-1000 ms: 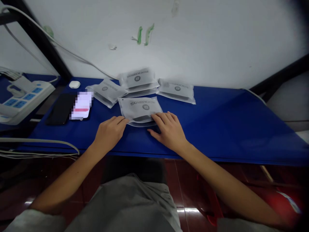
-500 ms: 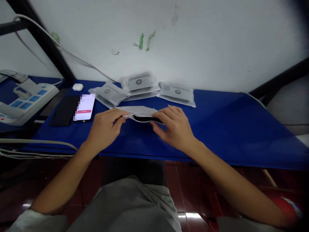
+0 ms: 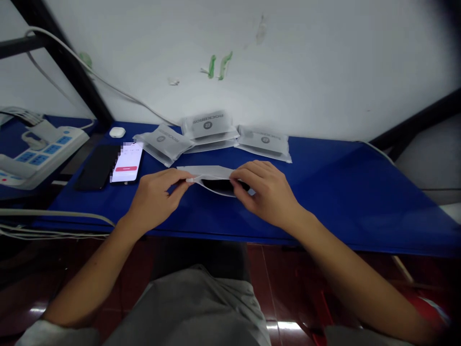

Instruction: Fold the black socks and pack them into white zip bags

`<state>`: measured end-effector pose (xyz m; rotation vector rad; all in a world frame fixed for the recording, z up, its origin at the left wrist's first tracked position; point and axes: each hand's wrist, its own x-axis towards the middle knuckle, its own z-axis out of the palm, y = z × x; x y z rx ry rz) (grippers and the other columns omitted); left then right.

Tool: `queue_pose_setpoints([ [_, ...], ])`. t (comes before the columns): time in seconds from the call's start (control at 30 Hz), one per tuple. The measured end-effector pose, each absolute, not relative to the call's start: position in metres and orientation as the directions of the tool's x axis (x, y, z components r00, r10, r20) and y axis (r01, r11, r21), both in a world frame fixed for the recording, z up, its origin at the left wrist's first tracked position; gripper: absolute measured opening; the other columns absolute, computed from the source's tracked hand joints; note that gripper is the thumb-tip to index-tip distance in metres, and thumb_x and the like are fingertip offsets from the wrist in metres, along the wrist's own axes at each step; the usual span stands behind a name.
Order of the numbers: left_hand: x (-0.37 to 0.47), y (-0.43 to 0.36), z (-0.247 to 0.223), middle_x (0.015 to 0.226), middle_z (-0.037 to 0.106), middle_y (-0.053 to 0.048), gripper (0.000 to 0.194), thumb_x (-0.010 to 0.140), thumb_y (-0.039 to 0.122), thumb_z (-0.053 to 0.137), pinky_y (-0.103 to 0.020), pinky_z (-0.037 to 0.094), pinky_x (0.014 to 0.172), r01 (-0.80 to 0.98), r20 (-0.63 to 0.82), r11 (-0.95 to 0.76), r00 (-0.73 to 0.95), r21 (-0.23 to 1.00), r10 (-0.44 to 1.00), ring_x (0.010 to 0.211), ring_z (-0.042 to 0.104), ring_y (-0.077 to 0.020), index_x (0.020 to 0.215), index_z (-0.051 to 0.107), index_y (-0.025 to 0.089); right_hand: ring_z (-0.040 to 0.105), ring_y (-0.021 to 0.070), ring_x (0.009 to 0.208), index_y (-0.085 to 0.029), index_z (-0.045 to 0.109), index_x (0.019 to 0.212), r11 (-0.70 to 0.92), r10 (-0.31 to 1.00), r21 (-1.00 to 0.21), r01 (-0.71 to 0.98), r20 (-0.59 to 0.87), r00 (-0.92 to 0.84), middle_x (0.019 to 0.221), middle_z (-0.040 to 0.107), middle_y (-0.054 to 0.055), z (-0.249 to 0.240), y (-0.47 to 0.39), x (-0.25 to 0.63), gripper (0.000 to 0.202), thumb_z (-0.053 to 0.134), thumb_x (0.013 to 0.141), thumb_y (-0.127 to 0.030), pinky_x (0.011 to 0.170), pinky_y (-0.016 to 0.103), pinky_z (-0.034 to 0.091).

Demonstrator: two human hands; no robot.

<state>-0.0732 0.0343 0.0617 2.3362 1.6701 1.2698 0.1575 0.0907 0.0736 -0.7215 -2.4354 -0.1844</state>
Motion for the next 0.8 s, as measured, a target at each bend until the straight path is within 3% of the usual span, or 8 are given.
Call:
queue_pose_setpoints([
  [0.13,-0.071,0.035,0.060,0.076,0.073,0.003,0.010,0.083,0.021,0.060,-0.021,0.049,0.054,0.792,0.585,-0.377,0.032,0.480,0.811,0.067,0.068,-0.0128,0.084,0.069,0.023,0.056,0.0202,0.076,-0.016,0.060,0.098,0.867,0.411,-0.007,0.499,0.577,-0.706,0.087,0.066,0.007,0.073,0.086,0.153,0.022,0.057,0.088,-0.034,0.070,0.033,0.042],
  [0.27,-0.068,0.036,0.061,0.069,0.072,0.005,0.009,0.083,0.021,0.060,-0.020,0.050,0.055,0.755,0.563,-0.385,0.025,0.531,0.826,0.063,0.067,-0.0116,0.084,0.069,0.023,0.056,0.0197,0.076,-0.016,0.061,0.092,0.845,0.405,0.069,0.530,0.564,-0.719,0.083,0.065,0.007,0.067,0.085,0.149,0.010,0.052,0.089,-0.020,0.071,0.032,0.040],
  [0.53,-0.064,0.033,0.060,0.082,0.074,0.002,0.010,0.088,0.026,0.058,-0.026,0.055,0.069,0.756,0.672,-0.474,0.062,0.451,0.738,0.073,0.069,-0.0136,0.089,0.068,0.024,0.052,0.0173,0.070,-0.018,0.063,0.085,0.837,0.503,-0.069,0.543,0.487,-0.714,0.078,0.064,0.005,0.081,0.088,0.153,0.019,0.045,0.092,-0.018,0.067,0.031,0.037],
  [0.7,-0.061,0.032,0.058,0.080,0.074,0.003,0.015,0.091,0.018,0.052,-0.023,0.054,0.068,0.768,0.719,-0.500,0.074,0.401,0.691,0.073,0.069,-0.0119,0.091,0.067,0.022,0.054,0.0183,0.073,-0.016,0.064,0.085,0.835,0.535,-0.133,0.534,0.427,-0.729,0.078,0.063,0.006,0.092,0.089,0.154,0.018,0.047,0.090,-0.016,0.067,0.031,0.039],
  [0.8,-0.060,0.033,0.057,0.079,0.073,0.003,0.015,0.090,0.016,0.052,-0.022,0.053,0.066,0.768,0.725,-0.501,0.069,0.400,0.685,0.071,0.068,-0.0111,0.090,0.066,0.021,0.056,0.0200,0.080,-0.016,0.064,0.093,0.845,0.520,-0.165,0.509,0.479,-0.707,0.088,0.065,0.007,0.094,0.087,0.149,0.014,0.052,0.089,-0.021,0.070,0.032,0.041],
])
